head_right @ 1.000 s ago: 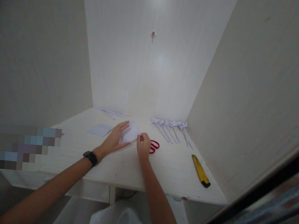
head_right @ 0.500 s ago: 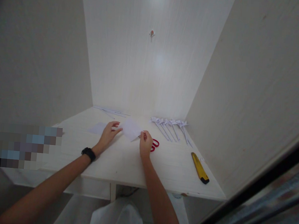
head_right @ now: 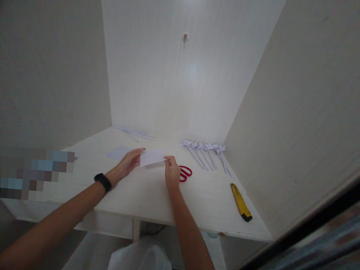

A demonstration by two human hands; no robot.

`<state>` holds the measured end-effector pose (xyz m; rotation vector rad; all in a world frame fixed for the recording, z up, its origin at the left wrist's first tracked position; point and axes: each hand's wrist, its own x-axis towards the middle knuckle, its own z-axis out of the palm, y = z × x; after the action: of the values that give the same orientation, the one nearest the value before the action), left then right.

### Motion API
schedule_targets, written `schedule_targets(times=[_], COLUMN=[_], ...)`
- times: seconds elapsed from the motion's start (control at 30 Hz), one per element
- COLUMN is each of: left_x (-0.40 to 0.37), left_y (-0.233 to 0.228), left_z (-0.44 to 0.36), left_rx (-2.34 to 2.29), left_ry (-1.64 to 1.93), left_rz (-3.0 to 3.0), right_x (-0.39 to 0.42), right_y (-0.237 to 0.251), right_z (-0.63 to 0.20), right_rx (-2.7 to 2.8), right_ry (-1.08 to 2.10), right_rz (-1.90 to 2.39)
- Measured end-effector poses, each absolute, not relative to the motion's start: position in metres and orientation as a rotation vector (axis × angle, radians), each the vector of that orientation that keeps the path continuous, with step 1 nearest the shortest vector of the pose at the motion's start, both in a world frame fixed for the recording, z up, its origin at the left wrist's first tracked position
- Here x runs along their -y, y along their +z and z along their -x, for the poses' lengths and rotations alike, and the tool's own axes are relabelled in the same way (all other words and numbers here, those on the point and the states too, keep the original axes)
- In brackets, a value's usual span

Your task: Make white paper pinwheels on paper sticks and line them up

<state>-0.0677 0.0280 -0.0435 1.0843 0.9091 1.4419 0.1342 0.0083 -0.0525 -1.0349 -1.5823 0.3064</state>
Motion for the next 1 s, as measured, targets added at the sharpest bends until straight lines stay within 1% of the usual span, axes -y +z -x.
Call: schedule_targets(times=[0.27,0.47,0.7,1.0], left_x=[-0.03,-0.026,-0.02,-0.018], left_y=[-0.047,-0.044,-0.041,-0.041], left_z=[0.069,0.064,0.054,0.052], left_rx=[-0.947,-0.995,-0.973,-0.937], left_ry=[1.484,1.395,1.199,1.136], left_rz=[-1.088,-1.301,-1.555,-1.75], right_x=[-0.005,0.001,0.003,0.001], right_y=[-0.052,-0.049,-0.048,-0.05], right_z=[-0.131,-0.129,-0.127,-0.129], right_rx=[1.824,1.933,1.957,1.88], right_ry=[0.076,-0.063,-0.096,-0.099], right_rz=[1.061,1.069,1.076,1.126])
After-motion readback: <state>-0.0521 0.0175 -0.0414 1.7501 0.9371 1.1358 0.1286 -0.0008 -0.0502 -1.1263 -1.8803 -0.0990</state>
